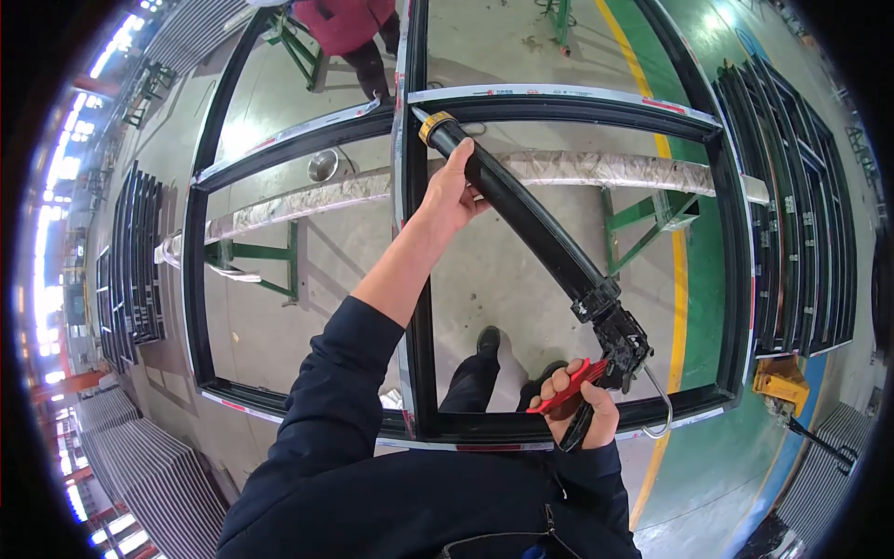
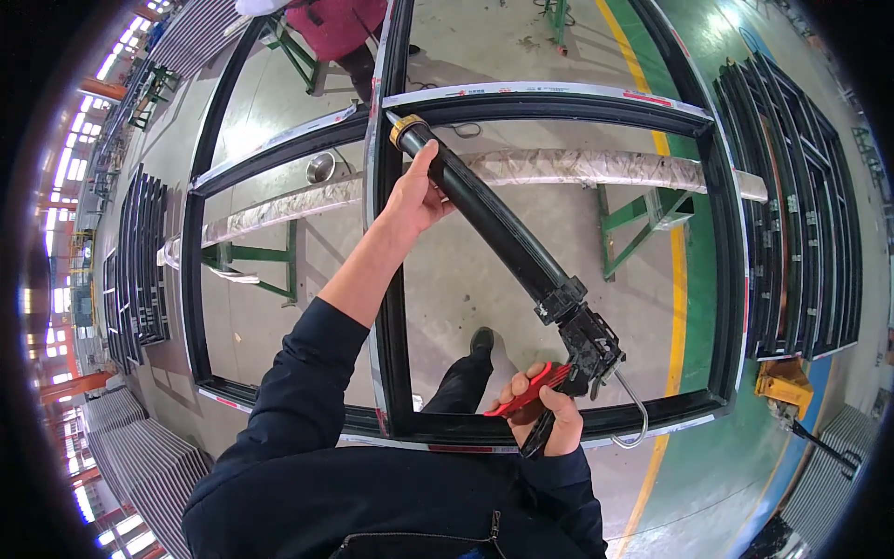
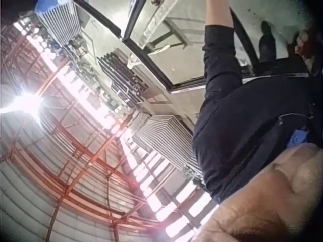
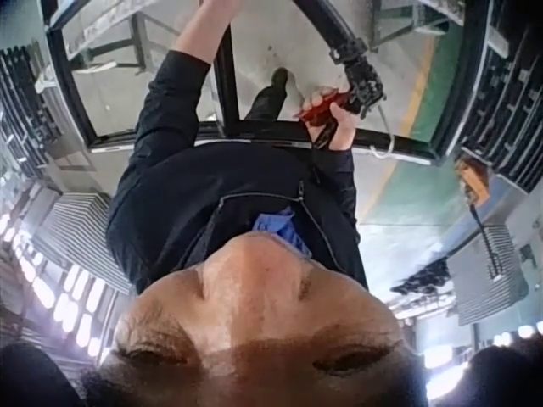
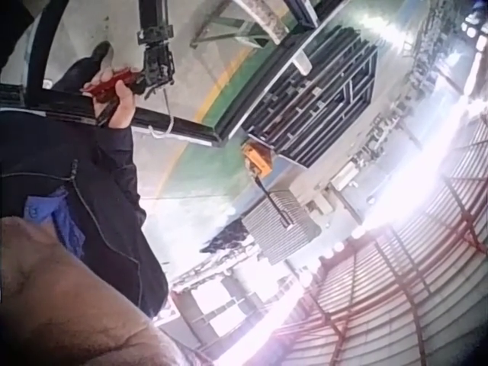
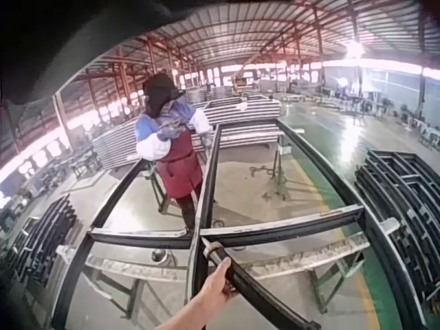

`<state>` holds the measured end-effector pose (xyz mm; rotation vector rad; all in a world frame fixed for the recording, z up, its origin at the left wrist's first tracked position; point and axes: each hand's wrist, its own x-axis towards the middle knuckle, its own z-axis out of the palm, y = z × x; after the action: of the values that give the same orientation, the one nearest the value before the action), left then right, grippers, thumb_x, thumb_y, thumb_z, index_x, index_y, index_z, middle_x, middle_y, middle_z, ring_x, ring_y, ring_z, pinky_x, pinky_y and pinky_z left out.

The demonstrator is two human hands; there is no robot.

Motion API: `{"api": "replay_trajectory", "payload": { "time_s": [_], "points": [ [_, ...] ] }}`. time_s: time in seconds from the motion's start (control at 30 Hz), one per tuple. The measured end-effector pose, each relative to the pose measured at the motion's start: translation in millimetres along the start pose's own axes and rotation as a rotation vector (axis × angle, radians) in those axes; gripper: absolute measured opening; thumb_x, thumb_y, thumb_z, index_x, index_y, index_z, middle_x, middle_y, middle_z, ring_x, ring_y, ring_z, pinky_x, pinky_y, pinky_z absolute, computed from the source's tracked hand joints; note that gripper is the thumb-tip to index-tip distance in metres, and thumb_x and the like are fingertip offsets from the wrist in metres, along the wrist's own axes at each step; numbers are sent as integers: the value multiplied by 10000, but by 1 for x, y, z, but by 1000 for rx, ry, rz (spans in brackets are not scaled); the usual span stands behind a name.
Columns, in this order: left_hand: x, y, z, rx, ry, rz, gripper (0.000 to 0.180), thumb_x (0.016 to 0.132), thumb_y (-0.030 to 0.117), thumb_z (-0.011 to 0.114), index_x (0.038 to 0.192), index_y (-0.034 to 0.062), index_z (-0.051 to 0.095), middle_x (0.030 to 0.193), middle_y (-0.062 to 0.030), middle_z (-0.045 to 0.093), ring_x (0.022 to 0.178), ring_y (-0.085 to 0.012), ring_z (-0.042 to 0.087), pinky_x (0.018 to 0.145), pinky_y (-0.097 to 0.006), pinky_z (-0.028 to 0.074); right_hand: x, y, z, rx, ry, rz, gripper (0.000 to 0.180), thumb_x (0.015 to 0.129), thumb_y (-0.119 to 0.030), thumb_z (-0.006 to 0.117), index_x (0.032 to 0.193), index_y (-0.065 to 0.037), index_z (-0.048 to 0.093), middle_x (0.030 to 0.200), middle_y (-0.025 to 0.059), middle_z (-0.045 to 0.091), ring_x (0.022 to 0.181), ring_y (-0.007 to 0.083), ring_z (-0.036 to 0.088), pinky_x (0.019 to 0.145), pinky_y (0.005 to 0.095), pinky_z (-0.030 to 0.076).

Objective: Apply sealant to a metal frame using a manual caulking gun.

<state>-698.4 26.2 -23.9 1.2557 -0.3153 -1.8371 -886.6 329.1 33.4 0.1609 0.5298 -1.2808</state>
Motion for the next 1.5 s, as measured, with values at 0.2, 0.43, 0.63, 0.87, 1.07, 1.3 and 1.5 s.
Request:
{"api": "replay_trajectory", "payload": {
  "time_s": [0.2, 0.43, 0.63, 0.87, 1.07, 1.3, 1.5],
  "points": [
    [4, -2, -3, -14, 4, -2, 406, 868, 452, 651, 1033, 89, 570, 926, -54, 635, 834, -216, 644, 797, -471, 532, 0, 3, 1, -47, 66, -16, 282, 849, -215, 566, 1103, -94, 547, 934, 77, 564, 892, 274, 572, 809, 498, 480],
    [5, -5, -5, 0, -11, 2, 410, 862, 457, 656, 1027, 91, 570, 920, -63, 644, 833, -220, 655, 771, -462, 538, 2, 5, -2, -58, 53, -13, 266, 856, -213, 557, 1094, -94, 547, 926, 72, 561, 887, 270, 570, 789, 490, 477],
    [9, -8, -8, 19, 29, -16, 390, 861, 461, 652, 1000, 104, 580, 901, -37, 653, 767, -208, 654, 736, -431, 539, 3, 8, -4, -34, 63, 0, 249, 867, -221, 555, 1082, -96, 547, 923, 69, 571, 886, 266, 574, 788, 482, 477],
    [12, -9, -13, 27, 34, -12, 376, 859, 449, 655, 1001, 109, 582, 902, -28, 650, 806, -201, 643, 755, -440, 527, 8, 10, -5, 0, 64, 12, 244, 861, -216, 558, 1069, -88, 549, 900, 66, 582, 869, 264, 586, 784, 479, 482],
    [12, -6, -10, 64, 48, 13, 402, 853, 453, 661, 1032, 102, 581, 943, -42, 646, 863, -222, 637, 794, -455, 514, 13, 10, -13, 11, 81, 11, 244, 836, -199, 567, 1044, -73, 552, 860, 77, 577, 831, 272, 586, 751, 480, 502],
    [16, -10, -13, 51, 30, 13, 419, 844, 458, 671, 1031, 92, 590, 942, -51, 657, 890, -238, 639, 814, -473, 508, 17, 10, -27, 16, 33, 20, 207, 845, -198, 558, 1014, -78, 547, 827, 86, 576, 783, 287, 610, 724, 486, 511],
    [19, -13, -15, 41, 39, 8, 412, 841, 448, 676, 1029, 91, 595, 932, -53, 662, 879, -240, 642, 817, -488, 507, 18, 11, -28, 4, 80, 7, 209, 840, -187, 557, 1003, -57, 553, 790, 86, 568, 745, 276, 584, 669, 454, 534]
  ]
}}
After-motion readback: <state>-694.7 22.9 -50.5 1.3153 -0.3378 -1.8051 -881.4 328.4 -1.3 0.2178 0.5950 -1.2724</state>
